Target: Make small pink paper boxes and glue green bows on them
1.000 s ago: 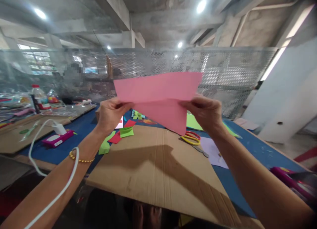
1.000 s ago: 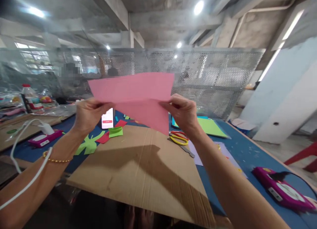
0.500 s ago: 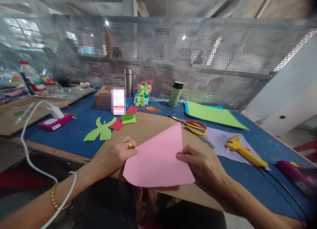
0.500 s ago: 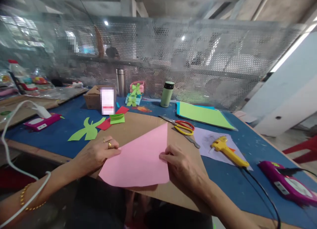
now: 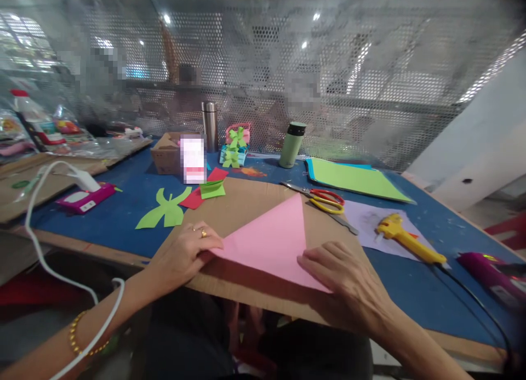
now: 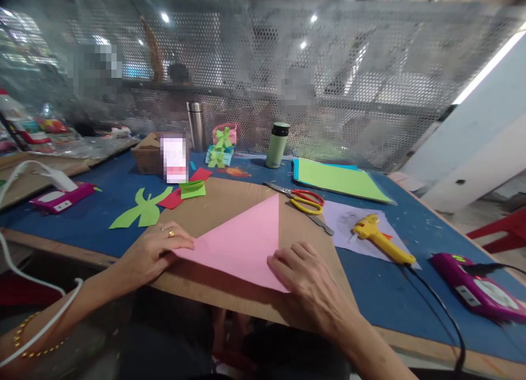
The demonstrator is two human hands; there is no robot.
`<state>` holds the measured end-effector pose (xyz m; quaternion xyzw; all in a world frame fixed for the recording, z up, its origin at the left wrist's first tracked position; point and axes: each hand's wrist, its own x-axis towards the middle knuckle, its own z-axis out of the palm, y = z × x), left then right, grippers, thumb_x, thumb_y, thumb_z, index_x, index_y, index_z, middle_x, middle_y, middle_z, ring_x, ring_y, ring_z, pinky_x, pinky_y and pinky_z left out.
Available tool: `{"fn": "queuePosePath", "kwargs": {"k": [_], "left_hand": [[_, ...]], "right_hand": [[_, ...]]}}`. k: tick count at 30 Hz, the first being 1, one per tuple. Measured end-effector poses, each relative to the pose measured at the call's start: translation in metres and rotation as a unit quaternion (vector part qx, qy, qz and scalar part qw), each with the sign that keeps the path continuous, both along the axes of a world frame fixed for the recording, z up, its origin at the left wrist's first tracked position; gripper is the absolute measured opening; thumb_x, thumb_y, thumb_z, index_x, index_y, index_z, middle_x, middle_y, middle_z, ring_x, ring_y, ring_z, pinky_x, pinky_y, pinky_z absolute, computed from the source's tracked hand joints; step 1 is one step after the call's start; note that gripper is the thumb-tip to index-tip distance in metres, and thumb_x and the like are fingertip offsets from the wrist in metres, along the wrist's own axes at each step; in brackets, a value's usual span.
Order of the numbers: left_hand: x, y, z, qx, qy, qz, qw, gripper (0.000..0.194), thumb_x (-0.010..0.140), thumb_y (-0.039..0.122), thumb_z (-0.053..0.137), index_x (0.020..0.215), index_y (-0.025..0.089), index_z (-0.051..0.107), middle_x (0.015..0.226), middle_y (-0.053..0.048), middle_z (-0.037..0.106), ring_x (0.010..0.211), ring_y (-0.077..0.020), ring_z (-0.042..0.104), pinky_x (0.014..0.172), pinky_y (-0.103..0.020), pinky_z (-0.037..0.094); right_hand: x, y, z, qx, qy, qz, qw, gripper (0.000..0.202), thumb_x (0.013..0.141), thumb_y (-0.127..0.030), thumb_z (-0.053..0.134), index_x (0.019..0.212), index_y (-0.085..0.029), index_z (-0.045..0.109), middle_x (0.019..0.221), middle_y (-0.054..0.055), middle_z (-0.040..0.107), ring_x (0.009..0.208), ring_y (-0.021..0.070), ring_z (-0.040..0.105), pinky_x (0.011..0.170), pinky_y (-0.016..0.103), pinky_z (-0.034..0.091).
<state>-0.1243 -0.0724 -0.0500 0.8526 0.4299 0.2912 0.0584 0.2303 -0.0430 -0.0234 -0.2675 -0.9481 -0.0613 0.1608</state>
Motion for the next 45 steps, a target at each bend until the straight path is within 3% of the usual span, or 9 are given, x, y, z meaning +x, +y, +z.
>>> {"fn": "queuePosePath", "kwargs": {"k": [5,8,13,17,22,27,45], "left_hand": [[0.014,0.000,0.013,-0.071,-0.002,0.121,0.990,0.016,0.095,0.026,0.058,0.088,0.018,0.070,0.095,-0.005,0.069,0.094,-0.0219,0.059,0.082,-0.036,0.043],[0.024,0.002,0.021,-0.097,0.026,0.176,0.979,0.025,0.092,0.030,0.062,0.072,0.016,0.065,0.084,-0.005,0.065,0.086,-0.0219,0.059,0.077,-0.035,0.042],[0.032,0.009,0.023,-0.110,0.057,0.220,0.968,0.026,0.095,0.031,0.056,0.074,0.017,0.066,0.083,-0.005,0.065,0.084,-0.0219,0.060,0.075,-0.035,0.041],[0.034,0.014,0.021,-0.099,0.067,0.234,0.965,0.025,0.094,0.030,0.054,0.074,0.018,0.064,0.085,-0.006,0.065,0.086,-0.0228,0.059,0.076,-0.035,0.041],[0.035,0.019,0.018,-0.080,0.062,0.229,0.968,0.027,0.096,0.029,0.048,0.073,0.019,0.056,0.083,-0.005,0.062,0.084,-0.0218,0.056,0.074,-0.034,0.039],[0.039,0.022,0.020,-0.080,0.076,0.231,0.967,0.020,0.098,0.029,0.044,0.083,0.021,0.054,0.082,-0.004,0.061,0.081,-0.0215,0.055,0.068,-0.033,0.036],[0.039,0.028,0.016,-0.091,0.075,0.229,0.966,0.024,0.094,0.026,0.050,0.071,0.021,0.044,0.080,-0.003,0.057,0.079,-0.0209,0.053,0.070,-0.033,0.038]], "right_hand": [[-0.002,-0.001,0.007,-0.037,0.033,-0.044,0.998,0.013,0.090,-0.021,0.055,0.090,-0.022,0.068,0.092,0.008,0.066,0.081,0.0211,0.056,0.076,0.038,0.036],[-0.009,-0.002,0.015,-0.046,0.036,-0.084,0.995,0.025,0.096,-0.024,0.052,0.073,-0.021,0.063,0.078,0.003,0.062,0.071,0.0168,0.053,0.074,0.036,0.034],[-0.019,-0.003,0.024,-0.049,0.047,-0.106,0.992,0.037,0.099,-0.031,0.047,0.065,-0.021,0.058,0.063,0.001,0.052,0.060,0.0155,0.046,0.067,0.034,0.031],[-0.021,-0.002,0.022,-0.112,0.079,-0.140,0.981,0.037,0.099,-0.029,0.046,0.064,-0.021,0.055,0.067,0.001,0.057,0.061,0.0152,0.049,0.069,0.034,0.034],[-0.015,0.015,-0.001,-0.148,0.116,-0.165,0.968,0.035,0.096,-0.034,0.052,0.064,-0.021,0.055,0.072,0.002,0.061,0.067,0.0174,0.053,0.070,0.034,0.037],[-0.012,0.028,-0.016,-0.109,0.127,-0.163,0.972,0.039,0.097,-0.037,0.050,0.061,-0.020,0.049,0.070,0.002,0.058,0.065,0.0169,0.051,0.067,0.033,0.036],[-0.013,0.033,-0.026,-0.069,0.127,-0.160,0.976,0.035,0.096,-0.037,0.052,0.066,-0.022,0.044,0.069,0.001,0.053,0.063,0.0173,0.047,0.064,0.032,0.035]]}}
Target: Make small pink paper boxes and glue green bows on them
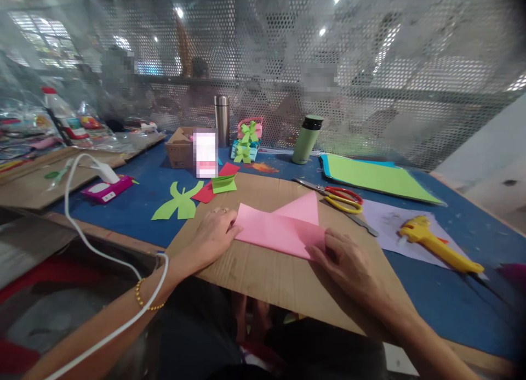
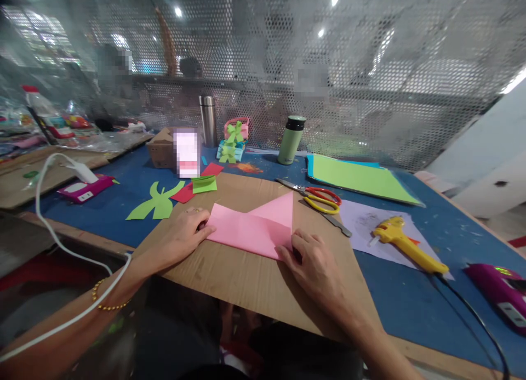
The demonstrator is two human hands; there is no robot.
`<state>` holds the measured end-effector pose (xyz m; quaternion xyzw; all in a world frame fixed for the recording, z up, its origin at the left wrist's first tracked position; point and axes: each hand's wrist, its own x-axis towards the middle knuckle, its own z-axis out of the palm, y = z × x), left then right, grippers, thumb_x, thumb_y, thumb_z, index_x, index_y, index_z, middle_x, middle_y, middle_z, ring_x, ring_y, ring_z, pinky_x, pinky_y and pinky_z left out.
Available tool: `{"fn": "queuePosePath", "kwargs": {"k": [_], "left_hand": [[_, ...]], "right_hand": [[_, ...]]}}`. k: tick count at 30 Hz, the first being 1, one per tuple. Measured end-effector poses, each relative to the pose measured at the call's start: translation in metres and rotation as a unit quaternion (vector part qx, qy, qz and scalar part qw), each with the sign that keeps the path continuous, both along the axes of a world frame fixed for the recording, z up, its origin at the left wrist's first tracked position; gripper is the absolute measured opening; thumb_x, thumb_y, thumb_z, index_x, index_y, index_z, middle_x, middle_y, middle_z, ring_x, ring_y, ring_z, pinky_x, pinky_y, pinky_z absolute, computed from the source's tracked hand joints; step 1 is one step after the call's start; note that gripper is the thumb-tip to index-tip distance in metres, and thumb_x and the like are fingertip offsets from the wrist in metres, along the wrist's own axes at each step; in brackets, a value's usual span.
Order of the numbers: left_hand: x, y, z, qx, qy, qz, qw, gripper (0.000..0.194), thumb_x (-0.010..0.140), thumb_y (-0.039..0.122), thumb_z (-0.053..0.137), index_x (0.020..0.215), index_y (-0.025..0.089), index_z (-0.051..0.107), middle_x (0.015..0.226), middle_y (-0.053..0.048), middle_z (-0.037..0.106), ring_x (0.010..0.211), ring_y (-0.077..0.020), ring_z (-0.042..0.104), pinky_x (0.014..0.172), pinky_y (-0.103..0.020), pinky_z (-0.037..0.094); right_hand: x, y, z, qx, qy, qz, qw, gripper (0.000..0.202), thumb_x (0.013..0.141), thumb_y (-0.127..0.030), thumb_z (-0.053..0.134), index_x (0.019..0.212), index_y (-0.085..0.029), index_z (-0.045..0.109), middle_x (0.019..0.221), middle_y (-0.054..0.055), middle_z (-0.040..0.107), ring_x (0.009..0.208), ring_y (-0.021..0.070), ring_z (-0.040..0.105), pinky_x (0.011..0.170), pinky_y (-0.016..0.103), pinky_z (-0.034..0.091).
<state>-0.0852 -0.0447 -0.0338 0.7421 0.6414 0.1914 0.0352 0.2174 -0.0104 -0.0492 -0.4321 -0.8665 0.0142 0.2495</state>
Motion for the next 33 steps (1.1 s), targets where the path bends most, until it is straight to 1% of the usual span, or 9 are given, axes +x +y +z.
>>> {"fn": "queuePosePath", "kwargs": {"k": [4,8,12,18,22,27,33], "left_hand": [[0.001,0.001,0.000,-0.009,0.010,0.003,1.000,0.023,0.094,0.026,0.049,0.072,0.021,0.044,0.081,-0.004,0.058,0.081,-0.0212,0.053,0.071,-0.033,0.038],[0.002,0.000,0.001,-0.017,0.017,0.006,1.000,0.019,0.093,0.026,0.048,0.075,0.021,0.046,0.084,-0.005,0.061,0.081,-0.0215,0.055,0.072,-0.033,0.038],[0.000,0.000,-0.001,0.001,0.034,-0.001,0.999,0.021,0.093,0.028,0.048,0.073,0.022,0.046,0.081,-0.005,0.061,0.080,-0.0226,0.055,0.071,-0.033,0.037],[-0.001,0.001,-0.002,-0.011,0.035,-0.009,0.999,0.020,0.092,0.030,0.048,0.073,0.022,0.046,0.079,-0.006,0.061,0.077,-0.0236,0.054,0.069,-0.034,0.034],[-0.001,0.001,-0.001,-0.003,0.044,-0.013,0.999,0.022,0.092,0.031,0.047,0.073,0.022,0.045,0.078,-0.006,0.060,0.075,-0.0238,0.053,0.067,-0.033,0.034],[-0.002,0.001,-0.001,-0.007,0.056,-0.007,0.998,0.023,0.092,0.032,0.049,0.071,0.023,0.045,0.075,-0.006,0.059,0.075,-0.0248,0.054,0.066,-0.033,0.034],[-0.003,0.001,-0.004,0.022,0.047,-0.016,0.999,0.024,0.093,0.033,0.049,0.071,0.023,0.046,0.075,-0.005,0.060,0.074,-0.0237,0.054,0.066,-0.033,0.035]], "right_hand": [[0.000,0.001,0.001,-0.006,0.004,0.002,1.000,0.035,0.096,-0.037,0.052,0.066,-0.022,0.044,0.068,0.001,0.053,0.063,0.0171,0.047,0.064,0.032,0.035],[0.000,-0.001,0.005,-0.037,0.013,-0.010,0.999,0.033,0.094,-0.036,0.055,0.066,-0.022,0.044,0.069,0.001,0.054,0.064,0.0167,0.048,0.062,0.031,0.034],[-0.001,-0.003,0.012,-0.085,0.028,-0.016,0.996,0.027,0.093,-0.032,0.056,0.070,-0.021,0.046,0.071,0.000,0.055,0.065,0.0157,0.049,0.061,0.029,0.034],[-0.001,-0.004,0.020,-0.123,0.028,-0.020,0.992,0.029,0.092,-0.032,0.059,0.069,-0.021,0.044,0.072,0.000,0.055,0.064,0.0142,0.047,0.060,0.028,0.033],[-0.002,-0.005,0.021,-0.116,0.028,-0.022,0.993,0.029,0.091,-0.030,0.061,0.069,-0.021,0.045,0.072,-0.001,0.055,0.064,0.0136,0.047,0.060,0.027,0.032],[-0.002,-0.005,0.017,-0.107,0.028,-0.021,0.994,0.026,0.090,-0.028,0.064,0.071,-0.020,0.047,0.073,-0.001,0.056,0.067,0.0142,0.048,0.062,0.027,0.033],[-0.002,-0.005,0.015,-0.102,0.026,-0.019,0.994,0.025,0.090,-0.027,0.064,0.072,-0.021,0.048,0.074,-0.001,0.056,0.068,0.0148,0.049,0.063,0.028,0.034]]}}
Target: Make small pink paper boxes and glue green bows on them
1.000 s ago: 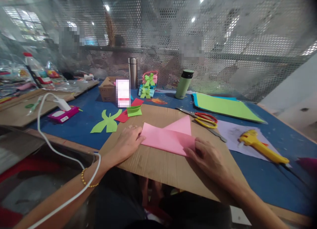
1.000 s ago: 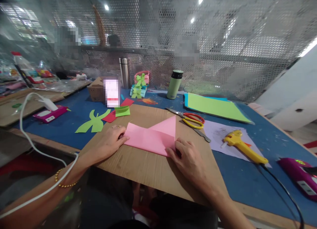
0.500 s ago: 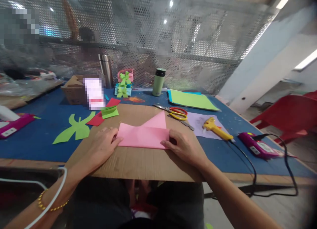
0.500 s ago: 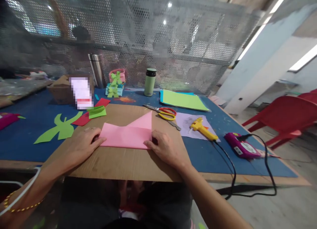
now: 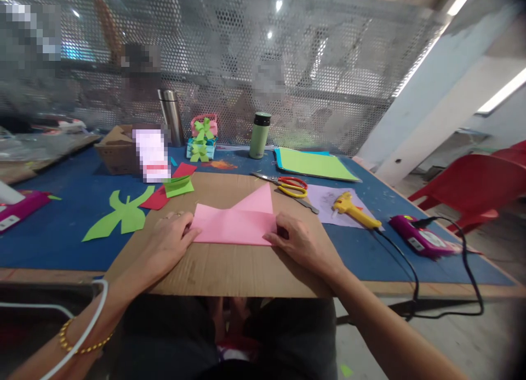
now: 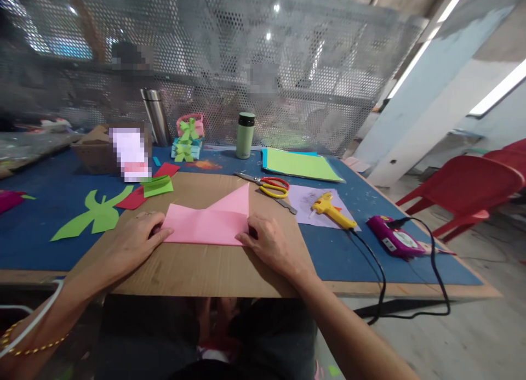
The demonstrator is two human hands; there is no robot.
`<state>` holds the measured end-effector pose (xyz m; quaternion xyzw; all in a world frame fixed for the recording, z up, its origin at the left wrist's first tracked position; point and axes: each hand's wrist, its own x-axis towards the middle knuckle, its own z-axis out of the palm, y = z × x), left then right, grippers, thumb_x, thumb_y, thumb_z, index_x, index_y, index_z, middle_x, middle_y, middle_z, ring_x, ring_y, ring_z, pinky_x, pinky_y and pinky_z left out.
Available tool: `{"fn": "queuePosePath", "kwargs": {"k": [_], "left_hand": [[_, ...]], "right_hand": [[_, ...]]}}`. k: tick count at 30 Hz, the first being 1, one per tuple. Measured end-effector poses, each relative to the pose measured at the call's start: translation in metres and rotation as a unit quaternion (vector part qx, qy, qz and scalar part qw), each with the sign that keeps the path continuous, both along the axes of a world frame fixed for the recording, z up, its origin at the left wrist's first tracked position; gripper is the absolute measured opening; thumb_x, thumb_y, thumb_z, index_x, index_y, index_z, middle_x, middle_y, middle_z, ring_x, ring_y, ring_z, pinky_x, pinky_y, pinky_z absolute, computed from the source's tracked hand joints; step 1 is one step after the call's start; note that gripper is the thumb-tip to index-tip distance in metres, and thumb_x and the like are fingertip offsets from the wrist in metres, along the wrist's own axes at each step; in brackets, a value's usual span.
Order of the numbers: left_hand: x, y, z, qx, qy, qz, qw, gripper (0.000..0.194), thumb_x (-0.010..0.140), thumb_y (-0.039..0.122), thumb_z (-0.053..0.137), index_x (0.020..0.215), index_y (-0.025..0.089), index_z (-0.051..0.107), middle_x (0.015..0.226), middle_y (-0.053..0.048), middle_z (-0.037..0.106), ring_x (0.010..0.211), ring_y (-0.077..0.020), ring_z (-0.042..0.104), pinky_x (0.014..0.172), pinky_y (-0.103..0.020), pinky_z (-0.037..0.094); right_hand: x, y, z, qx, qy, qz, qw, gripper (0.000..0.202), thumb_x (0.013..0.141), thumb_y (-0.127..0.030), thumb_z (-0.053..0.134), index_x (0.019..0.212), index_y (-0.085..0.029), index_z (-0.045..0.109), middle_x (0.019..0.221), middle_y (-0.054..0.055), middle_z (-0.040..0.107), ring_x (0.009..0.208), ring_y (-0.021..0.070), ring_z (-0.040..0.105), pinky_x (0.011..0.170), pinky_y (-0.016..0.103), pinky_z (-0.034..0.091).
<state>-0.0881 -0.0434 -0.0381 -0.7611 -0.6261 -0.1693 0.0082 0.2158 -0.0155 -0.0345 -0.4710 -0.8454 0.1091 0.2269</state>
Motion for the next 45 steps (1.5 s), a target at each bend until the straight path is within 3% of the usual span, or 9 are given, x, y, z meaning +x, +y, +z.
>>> {"fn": "queuePosePath", "kwargs": {"k": [13,17,20,24,28,30,33,40,45], "left_hand": [[0.002,-0.002,0.002,-0.012,-0.017,0.020,1.000,0.020,0.093,0.032,0.051,0.077,0.021,0.050,0.076,-0.003,0.059,0.076,-0.0226,0.055,0.068,-0.033,0.038],[0.005,-0.007,-0.004,0.050,-0.010,0.036,0.998,0.019,0.094,0.026,0.054,0.111,0.019,0.055,0.094,-0.007,0.061,0.085,-0.0236,0.056,0.074,-0.035,0.042],[0.009,-0.011,-0.006,0.103,0.085,-0.013,0.991,0.030,0.097,0.017,0.043,0.126,0.019,0.053,0.102,-0.011,0.057,0.086,-0.0244,0.054,0.077,-0.038,0.041],[0.012,-0.011,-0.002,0.086,0.166,-0.114,0.976,0.034,0.096,0.004,0.032,0.100,0.019,0.062,0.096,-0.010,0.056,0.080,-0.0212,0.051,0.073,-0.035,0.042],[0.013,-0.006,-0.001,0.081,0.182,-0.176,0.964,0.030,0.097,0.006,0.034,0.096,0.016,0.061,0.099,-0.010,0.058,0.084,-0.0208,0.053,0.073,-0.033,0.045],[0.012,-0.004,-0.001,0.086,0.178,-0.192,0.961,0.029,0.097,0.005,0.034,0.098,0.015,0.061,0.099,-0.010,0.059,0.085,-0.0210,0.053,0.074,-0.034,0.046],[0.009,-0.002,-0.002,0.080,0.157,-0.210,0.962,0.032,0.098,0.005,0.035,0.111,0.016,0.062,0.102,-0.009,0.057,0.086,-0.0193,0.054,0.074,-0.031,0.046],[-0.001,-0.009,0.001,0.059,0.123,-0.251,0.958,0.056,0.096,0.003,0.034,0.137,0.034,0.055,0.107,-0.007,0.054,0.092,-0.0190,0.054,0.080,-0.032,0.047],[0.001,-0.013,0.000,0.048,0.163,-0.233,0.958,0.050,0.098,0.008,0.040,0.138,0.034,0.056,0.110,-0.009,0.056,0.097,-0.0216,0.055,0.081,-0.034,0.048]], "right_hand": [[0.000,0.003,-0.004,0.021,0.002,0.005,1.000,0.027,0.090,-0.028,0.061,0.069,-0.021,0.045,0.071,0.000,0.054,0.065,0.0154,0.048,0.061,0.028,0.033],[0.001,0.004,-0.006,0.016,0.000,0.005,1.000,0.027,0.090,-0.029,0.060,0.070,-0.021,0.045,0.072,0.001,0.055,0.067,0.0161,0.049,0.062,0.028,0.035],[0.001,0.005,-0.006,0.014,-0.003,0.003,1.000,0.026,0.090,-0.030,0.060,0.071,-0.021,0.046,0.073,0.001,0.056,0.068,0.0168,0.050,0.064,0.029,0.035],[0.001,0.005,-0.007,0.018,-0.010,-0.001,1.000,0.024,0.090,-0.030,0.059,0.072,-0.021,0.046,0.073,0.001,0.055,0.069,0.0170,0.050,0.064,0.029,0.035],[0.002,0.002,-0.009,0.016,-0.014,-0.036,0.999,0.014,0.088,-0.032,0.060,0.083,-0.020,0.052,0.080,0.003,0.058,0.072,0.0185,0.053,0.063,0.030,0.037],[0.002,0.000,-0.010,0.005,0.006,-0.057,0.998,0.026,0.086,-0.032,0.061,0.108,-0.019,0.055,0.091,0.006,0.061,0.079,0.0207,0.057,0.066,0.032,0.042],[0.001,-0.004,-0.009,-0.001,0.028,-0.061,0.998,0.058,0.085,-0.031,0.061,0.138,-0.019,0.041,0.110,0.011,0.061,0.095,0.0258,0.061,0.077,0.038,0.049],[0.000,-0.009,-0.007,0.071,0.007,-0.027,0.997,0.059,0.085,-0.022,0.055,0.142,-0.023,0.040,0.138,0.015,0.048,0.121,0.0293,0.055,0.097,0.046,0.049],[-0.001,-0.009,-0.007,0.118,-0.006,0.001,0.993,0.049,0.089,-0.017,0.050,0.138,-0.024,0.046,0.141,0.014,0.047,0.128,0.0282,0.050,0.101,0.047,0.047]]}}
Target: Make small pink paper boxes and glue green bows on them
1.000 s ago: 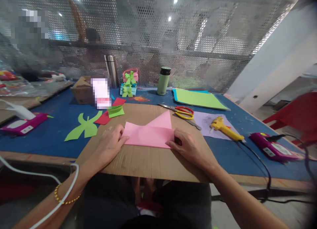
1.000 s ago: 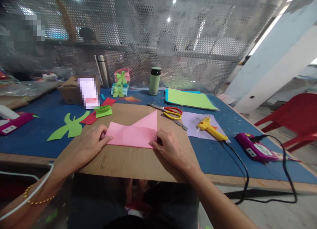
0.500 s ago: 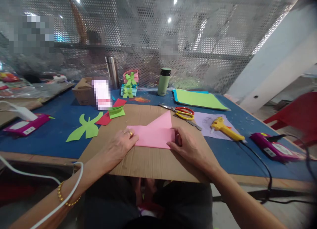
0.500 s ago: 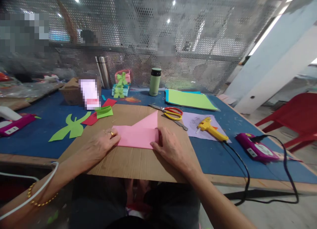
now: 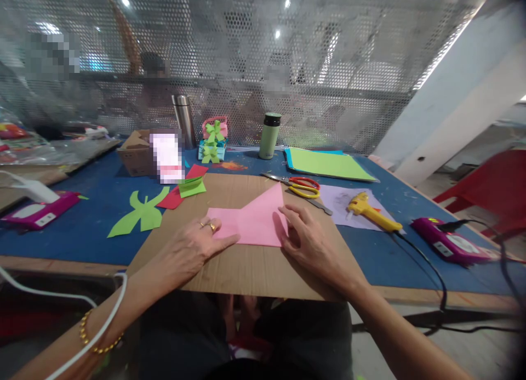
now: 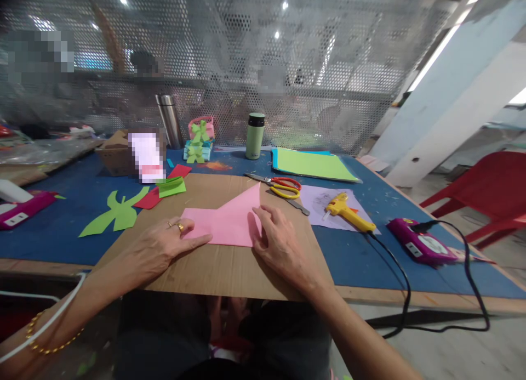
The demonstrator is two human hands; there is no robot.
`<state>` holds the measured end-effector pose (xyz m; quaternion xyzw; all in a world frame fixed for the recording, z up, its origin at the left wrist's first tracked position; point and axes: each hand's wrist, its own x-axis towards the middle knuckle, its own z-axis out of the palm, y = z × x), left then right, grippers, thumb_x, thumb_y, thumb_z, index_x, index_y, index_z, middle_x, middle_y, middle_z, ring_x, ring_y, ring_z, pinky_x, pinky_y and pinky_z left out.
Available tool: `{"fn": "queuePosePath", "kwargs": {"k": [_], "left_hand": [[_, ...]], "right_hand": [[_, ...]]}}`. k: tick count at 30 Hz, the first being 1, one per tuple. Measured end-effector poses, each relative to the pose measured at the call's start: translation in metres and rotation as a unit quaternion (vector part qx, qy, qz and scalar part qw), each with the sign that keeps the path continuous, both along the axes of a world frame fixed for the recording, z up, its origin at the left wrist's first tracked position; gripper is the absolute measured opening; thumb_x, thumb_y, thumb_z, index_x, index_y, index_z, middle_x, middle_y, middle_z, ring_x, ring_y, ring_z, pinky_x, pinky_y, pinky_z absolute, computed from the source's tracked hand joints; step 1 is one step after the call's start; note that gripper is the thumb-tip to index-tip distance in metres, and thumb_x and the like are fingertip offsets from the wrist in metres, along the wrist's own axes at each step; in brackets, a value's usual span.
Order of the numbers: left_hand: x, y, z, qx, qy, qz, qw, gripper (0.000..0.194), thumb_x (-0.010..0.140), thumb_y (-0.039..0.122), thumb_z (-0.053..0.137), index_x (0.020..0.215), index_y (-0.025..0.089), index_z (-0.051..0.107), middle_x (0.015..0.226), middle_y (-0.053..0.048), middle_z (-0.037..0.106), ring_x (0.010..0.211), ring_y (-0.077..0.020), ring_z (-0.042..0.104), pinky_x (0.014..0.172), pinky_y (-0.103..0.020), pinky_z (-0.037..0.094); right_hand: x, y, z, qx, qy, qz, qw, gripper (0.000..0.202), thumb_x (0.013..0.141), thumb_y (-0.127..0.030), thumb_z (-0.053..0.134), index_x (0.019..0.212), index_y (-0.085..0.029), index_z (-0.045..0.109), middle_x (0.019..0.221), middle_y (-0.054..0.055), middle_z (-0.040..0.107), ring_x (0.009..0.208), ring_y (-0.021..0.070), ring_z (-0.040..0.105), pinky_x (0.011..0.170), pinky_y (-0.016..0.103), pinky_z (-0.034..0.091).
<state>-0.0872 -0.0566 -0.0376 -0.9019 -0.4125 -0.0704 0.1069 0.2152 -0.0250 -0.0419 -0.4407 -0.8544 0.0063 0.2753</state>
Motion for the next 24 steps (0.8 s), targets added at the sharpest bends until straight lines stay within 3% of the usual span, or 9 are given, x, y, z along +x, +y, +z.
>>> {"fn": "queuePosePath", "kwargs": {"k": [6,10,13,18,24], "left_hand": [[0.001,0.000,-0.002,0.016,0.006,-0.005,1.000,0.051,0.097,0.006,0.041,0.137,0.033,0.057,0.110,-0.010,0.059,0.100,-0.0230,0.056,0.084,-0.036,0.049],[0.000,0.000,-0.001,0.018,0.005,-0.012,1.000,0.052,0.097,0.006,0.042,0.137,0.035,0.057,0.112,-0.010,0.059,0.100,-0.0225,0.057,0.084,-0.036,0.049],[0.000,0.000,-0.002,0.022,0.010,-0.010,1.000,0.054,0.097,0.008,0.045,0.143,0.035,0.051,0.116,-0.011,0.059,0.104,-0.0235,0.056,0.086,-0.036,0.049],[-0.002,0.001,-0.006,0.035,0.019,-0.003,0.999,0.057,0.095,0.005,0.045,0.141,0.036,0.053,0.119,-0.011,0.059,0.108,-0.0257,0.055,0.087,-0.039,0.048],[-0.002,0.002,-0.007,0.033,0.001,-0.012,0.999,0.062,0.092,0.001,0.043,0.142,0.036,0.052,0.116,-0.011,0.060,0.105,-0.0253,0.054,0.086,-0.039,0.048]], "right_hand": [[-0.005,-0.014,0.014,0.064,-0.099,0.001,0.993,0.034,0.094,-0.015,0.047,0.127,-0.016,0.057,0.137,0.019,0.053,0.119,0.0318,0.051,0.096,0.051,0.045],[-0.027,-0.027,0.017,0.087,-0.142,0.130,0.977,0.033,0.097,-0.021,0.052,0.129,-0.016,0.057,0.139,0.016,0.054,0.124,0.0297,0.046,0.102,0.048,0.040],[-0.045,-0.033,0.014,0.052,-0.170,0.187,0.966,0.027,0.099,-0.029,0.053,0.121,-0.015,0.061,0.116,0.012,0.063,0.104,0.0252,0.054,0.092,0.041,0.044],[-0.047,-0.035,0.011,0.016,-0.172,0.160,0.972,0.024,0.099,-0.026,0.052,0.115,-0.012,0.063,0.097,0.011,0.062,0.088,0.0235,0.053,0.077,0.038,0.045],[-0.011,-0.040,0.012,0.001,-0.116,0.141,0.983,0.023,0.102,-0.021,0.044,0.110,-0.014,0.064,0.094,0.010,0.061,0.086,0.0210,0.053,0.076,0.036,0.044]]}}
